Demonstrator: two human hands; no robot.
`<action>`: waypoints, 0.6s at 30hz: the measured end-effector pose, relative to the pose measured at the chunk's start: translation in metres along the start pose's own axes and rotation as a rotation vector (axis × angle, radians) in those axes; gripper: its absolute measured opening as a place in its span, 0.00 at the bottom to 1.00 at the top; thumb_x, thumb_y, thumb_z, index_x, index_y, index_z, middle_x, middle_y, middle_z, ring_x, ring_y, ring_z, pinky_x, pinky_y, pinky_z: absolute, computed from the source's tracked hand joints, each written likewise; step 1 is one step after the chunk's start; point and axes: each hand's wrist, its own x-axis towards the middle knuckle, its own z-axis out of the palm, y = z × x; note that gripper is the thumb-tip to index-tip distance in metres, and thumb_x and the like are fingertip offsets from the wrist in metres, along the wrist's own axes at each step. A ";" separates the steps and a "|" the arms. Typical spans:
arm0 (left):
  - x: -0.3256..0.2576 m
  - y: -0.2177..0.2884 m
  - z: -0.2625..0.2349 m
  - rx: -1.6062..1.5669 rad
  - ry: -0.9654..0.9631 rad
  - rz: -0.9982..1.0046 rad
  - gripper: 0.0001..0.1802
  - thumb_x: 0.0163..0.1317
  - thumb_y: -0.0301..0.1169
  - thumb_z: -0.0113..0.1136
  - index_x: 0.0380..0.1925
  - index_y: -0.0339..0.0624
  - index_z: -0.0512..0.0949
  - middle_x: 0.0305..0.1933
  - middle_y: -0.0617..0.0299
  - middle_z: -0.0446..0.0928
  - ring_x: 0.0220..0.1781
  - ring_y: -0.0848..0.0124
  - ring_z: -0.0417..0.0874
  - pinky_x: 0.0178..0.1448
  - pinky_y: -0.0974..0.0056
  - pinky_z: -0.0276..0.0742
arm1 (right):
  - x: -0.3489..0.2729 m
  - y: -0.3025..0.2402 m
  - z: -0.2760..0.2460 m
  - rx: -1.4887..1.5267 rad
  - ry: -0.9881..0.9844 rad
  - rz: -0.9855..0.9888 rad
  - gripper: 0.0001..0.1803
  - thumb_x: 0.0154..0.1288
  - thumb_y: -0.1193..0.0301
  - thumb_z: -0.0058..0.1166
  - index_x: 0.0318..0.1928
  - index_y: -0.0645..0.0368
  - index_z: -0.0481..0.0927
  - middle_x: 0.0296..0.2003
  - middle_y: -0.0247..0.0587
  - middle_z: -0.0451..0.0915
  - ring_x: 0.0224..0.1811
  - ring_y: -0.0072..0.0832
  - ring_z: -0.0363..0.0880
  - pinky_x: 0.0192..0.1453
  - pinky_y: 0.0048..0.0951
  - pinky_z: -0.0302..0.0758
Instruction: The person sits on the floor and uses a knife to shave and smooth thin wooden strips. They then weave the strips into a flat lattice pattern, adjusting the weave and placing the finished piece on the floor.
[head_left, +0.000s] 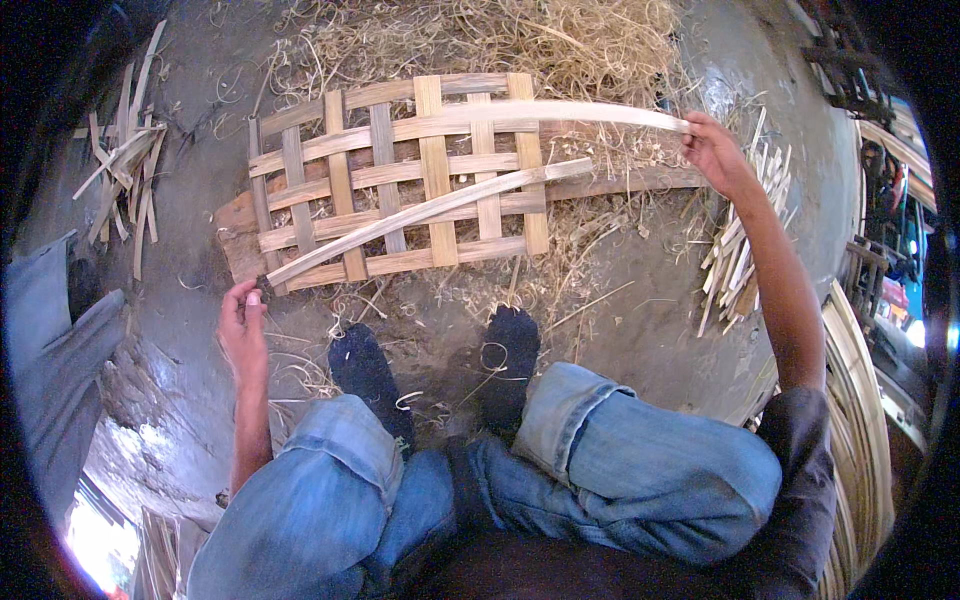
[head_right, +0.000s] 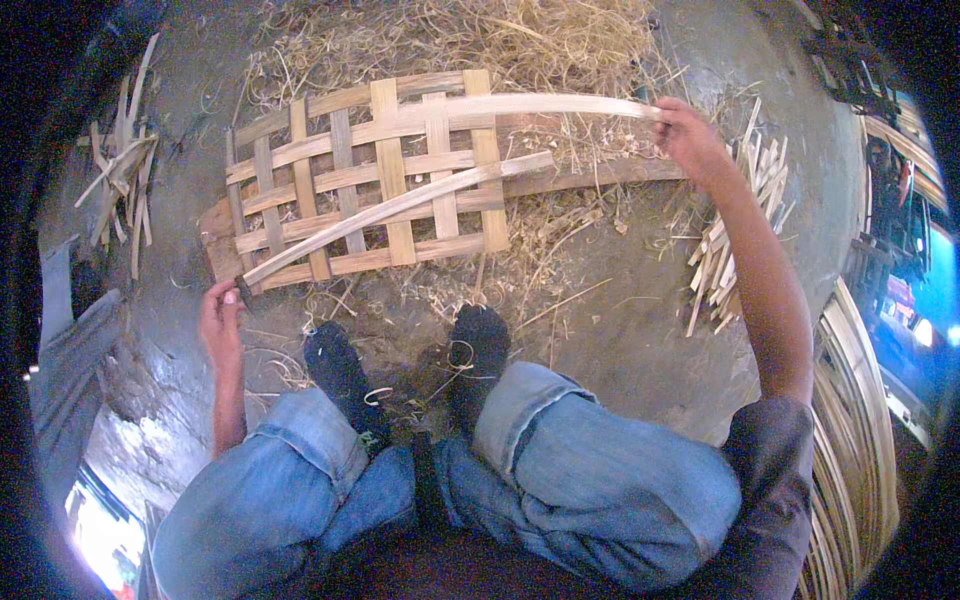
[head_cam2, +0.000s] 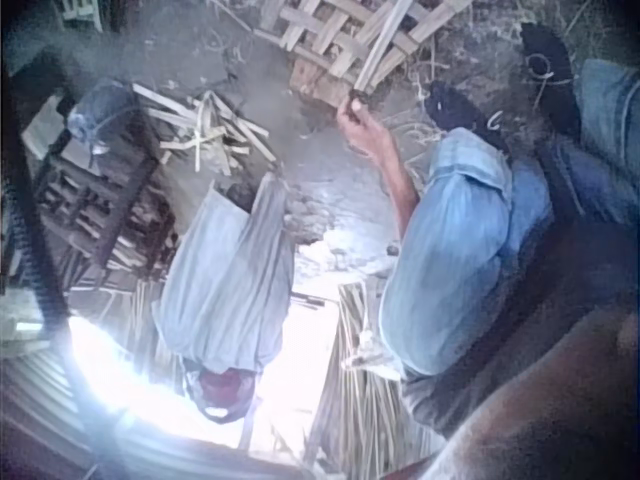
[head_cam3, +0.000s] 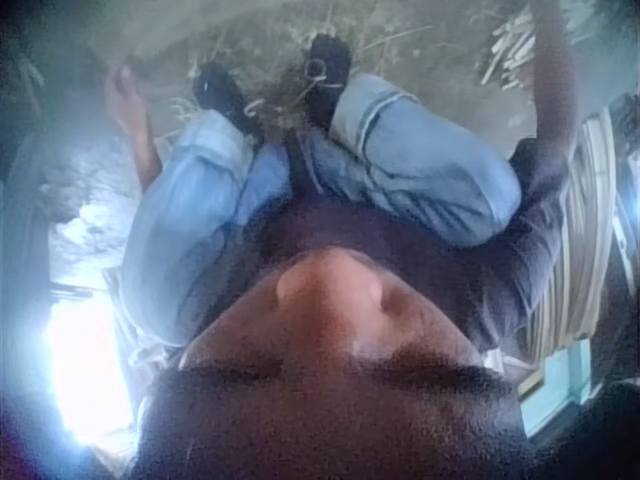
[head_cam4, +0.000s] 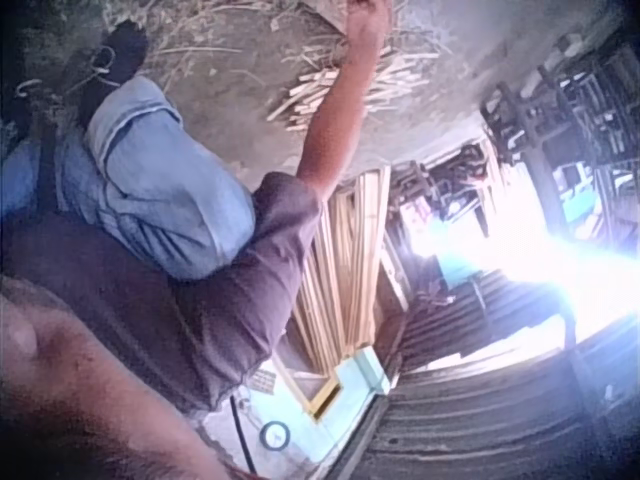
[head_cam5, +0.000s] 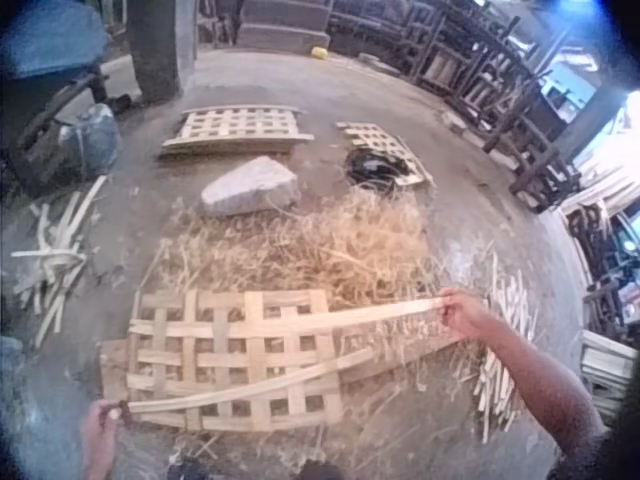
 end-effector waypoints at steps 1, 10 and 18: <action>0.000 -0.003 0.004 -0.016 -0.025 -0.003 0.14 0.70 0.36 0.51 0.50 0.40 0.75 0.43 0.62 0.79 0.38 0.76 0.77 0.40 0.70 0.73 | 0.000 0.003 -0.026 0.003 0.053 -0.017 0.11 0.67 0.74 0.51 0.49 0.57 0.74 0.38 0.32 0.77 0.36 0.21 0.75 0.44 0.27 0.76; -0.015 -0.002 0.008 -0.172 -0.086 -0.180 0.16 0.71 0.41 0.50 0.51 0.45 0.75 0.41 0.65 0.78 0.37 0.78 0.76 0.38 0.73 0.70 | -0.027 0.006 0.027 -1.575 0.403 -0.771 0.10 0.60 0.72 0.56 0.42 0.57 0.80 0.47 0.45 0.79 0.52 0.41 0.77 0.56 0.40 0.73; -0.001 -0.010 0.017 -0.526 -0.126 -0.474 0.19 0.71 0.46 0.48 0.54 0.48 0.73 0.39 0.69 0.74 0.40 0.79 0.76 0.39 0.74 0.70 | -0.028 0.025 0.172 -1.759 -0.453 -0.942 0.15 0.57 0.77 0.56 0.46 0.57 0.77 0.45 0.43 0.78 0.53 0.40 0.74 0.59 0.38 0.71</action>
